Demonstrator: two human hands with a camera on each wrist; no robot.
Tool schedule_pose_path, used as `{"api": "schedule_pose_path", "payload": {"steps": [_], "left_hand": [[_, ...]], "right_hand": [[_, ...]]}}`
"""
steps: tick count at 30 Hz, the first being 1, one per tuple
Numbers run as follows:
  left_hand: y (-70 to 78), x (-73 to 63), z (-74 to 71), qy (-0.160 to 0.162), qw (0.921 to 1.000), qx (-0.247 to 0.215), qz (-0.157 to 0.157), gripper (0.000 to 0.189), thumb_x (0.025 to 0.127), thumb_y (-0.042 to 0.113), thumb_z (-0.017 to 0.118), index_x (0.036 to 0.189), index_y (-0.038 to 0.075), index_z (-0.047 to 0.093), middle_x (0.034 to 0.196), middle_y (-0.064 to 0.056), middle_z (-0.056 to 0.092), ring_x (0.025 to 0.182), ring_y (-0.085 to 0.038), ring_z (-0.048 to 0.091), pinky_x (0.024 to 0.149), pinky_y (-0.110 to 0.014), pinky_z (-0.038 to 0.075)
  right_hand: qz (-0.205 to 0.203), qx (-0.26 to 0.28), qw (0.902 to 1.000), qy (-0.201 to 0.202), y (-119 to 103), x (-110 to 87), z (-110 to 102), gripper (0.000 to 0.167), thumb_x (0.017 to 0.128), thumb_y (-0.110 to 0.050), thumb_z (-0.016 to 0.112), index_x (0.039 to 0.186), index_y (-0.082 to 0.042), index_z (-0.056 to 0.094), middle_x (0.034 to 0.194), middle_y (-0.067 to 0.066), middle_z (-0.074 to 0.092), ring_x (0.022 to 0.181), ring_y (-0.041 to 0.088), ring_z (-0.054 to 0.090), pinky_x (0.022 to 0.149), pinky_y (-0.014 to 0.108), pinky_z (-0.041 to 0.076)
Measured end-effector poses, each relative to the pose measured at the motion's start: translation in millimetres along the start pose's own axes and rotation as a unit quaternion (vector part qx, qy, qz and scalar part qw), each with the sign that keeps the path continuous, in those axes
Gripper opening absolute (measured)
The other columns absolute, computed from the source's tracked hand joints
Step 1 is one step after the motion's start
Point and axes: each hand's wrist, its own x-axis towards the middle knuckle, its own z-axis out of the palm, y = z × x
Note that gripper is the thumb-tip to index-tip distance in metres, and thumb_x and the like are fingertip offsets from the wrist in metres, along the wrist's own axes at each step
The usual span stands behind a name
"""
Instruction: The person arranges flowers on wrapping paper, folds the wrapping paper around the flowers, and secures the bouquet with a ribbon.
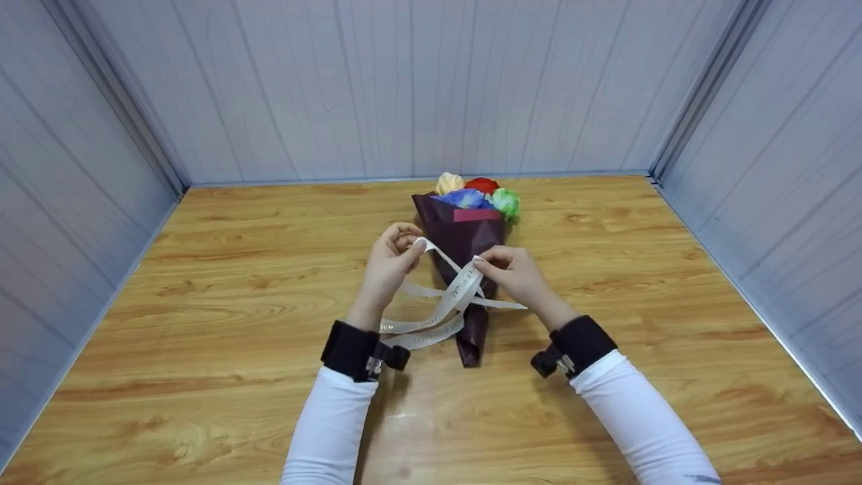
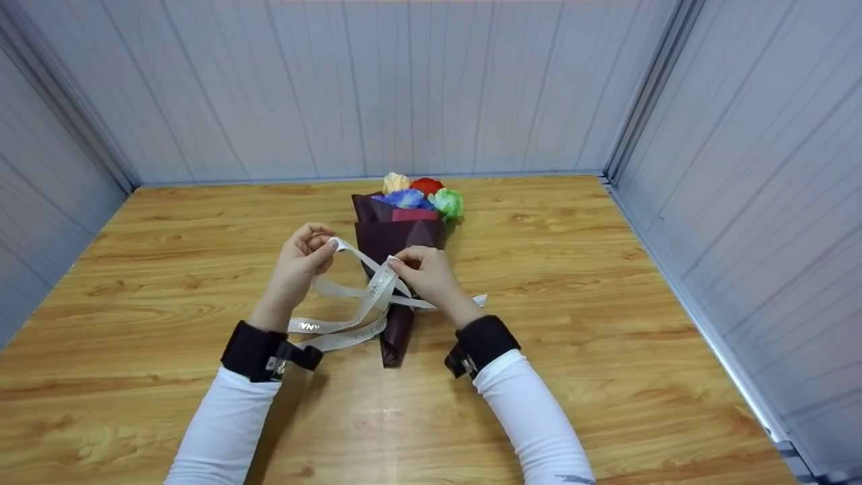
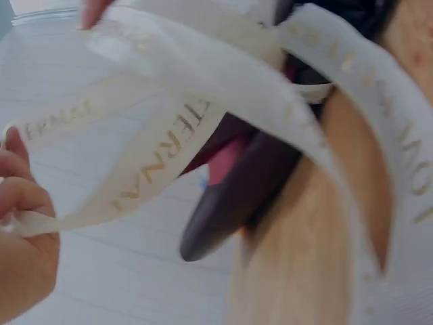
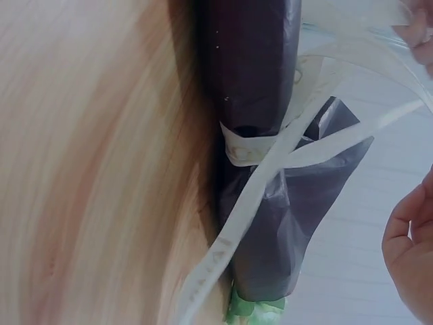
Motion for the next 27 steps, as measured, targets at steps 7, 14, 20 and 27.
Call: {"api": "schedule_pose_path", "payload": {"steps": [7, 14, 20, 27], "left_hand": [[23.5, -10.2, -5.2, -0.025, 0.9996, -0.015, 0.000, 0.014, 0.091, -0.005, 0.054, 0.104, -0.007, 0.056, 0.073, 0.005, 0.067, 0.059, -0.011, 0.061, 0.050, -0.019, 0.043], [43.3, -22.1, -4.3, -0.059, 0.9963, -0.062, 0.000, 0.018, 0.091, -0.004, 0.053, 0.096, 0.004, 0.069, 0.070, 0.003, 0.065, 0.053, -0.008, 0.058, 0.045, -0.015, 0.037], [57.1, -32.3, -4.4, -0.131, 0.9868, -0.092, 0.026, 0.038, 0.085, -0.010, 0.053, 0.090, 0.022, 0.072, 0.073, 0.006, 0.067, 0.055, -0.005, 0.052, 0.047, -0.016, 0.029], [73.9, -46.9, 5.2, -0.089, 0.9792, -0.025, 0.180, 0.017, 0.084, -0.010, 0.057, 0.094, -0.002, 0.068, 0.083, 0.009, 0.072, 0.065, -0.007, 0.063, 0.055, -0.016, 0.044]], "right_hand": [[-0.002, 0.001, 1.0000, 0.001, 1, -0.8, 1, 0.013, 0.087, 0.001, 0.062, 0.087, 0.014, 0.067, 0.082, 0.025, 0.066, 0.066, -0.001, 0.051, 0.064, 0.014, 0.041], [0.013, -0.001, 0.9999, 0.003, 1, -0.6, 1, 0.014, 0.088, 0.001, 0.062, 0.088, 0.013, 0.068, 0.083, 0.023, 0.066, 0.067, -0.001, 0.052, 0.065, 0.014, 0.041], [0.013, -0.003, 0.9999, 0.002, 2, -0.4, 1, 0.014, 0.088, 0.000, 0.062, 0.088, 0.013, 0.068, 0.084, 0.025, 0.067, 0.068, -0.001, 0.052, 0.066, 0.014, 0.042], [0.020, -0.005, 0.9998, 0.006, 4, 0.3, 1, 0.014, 0.088, 0.000, 0.062, 0.089, 0.012, 0.068, 0.084, 0.023, 0.067, 0.068, -0.001, 0.052, 0.065, 0.014, 0.041]]}}
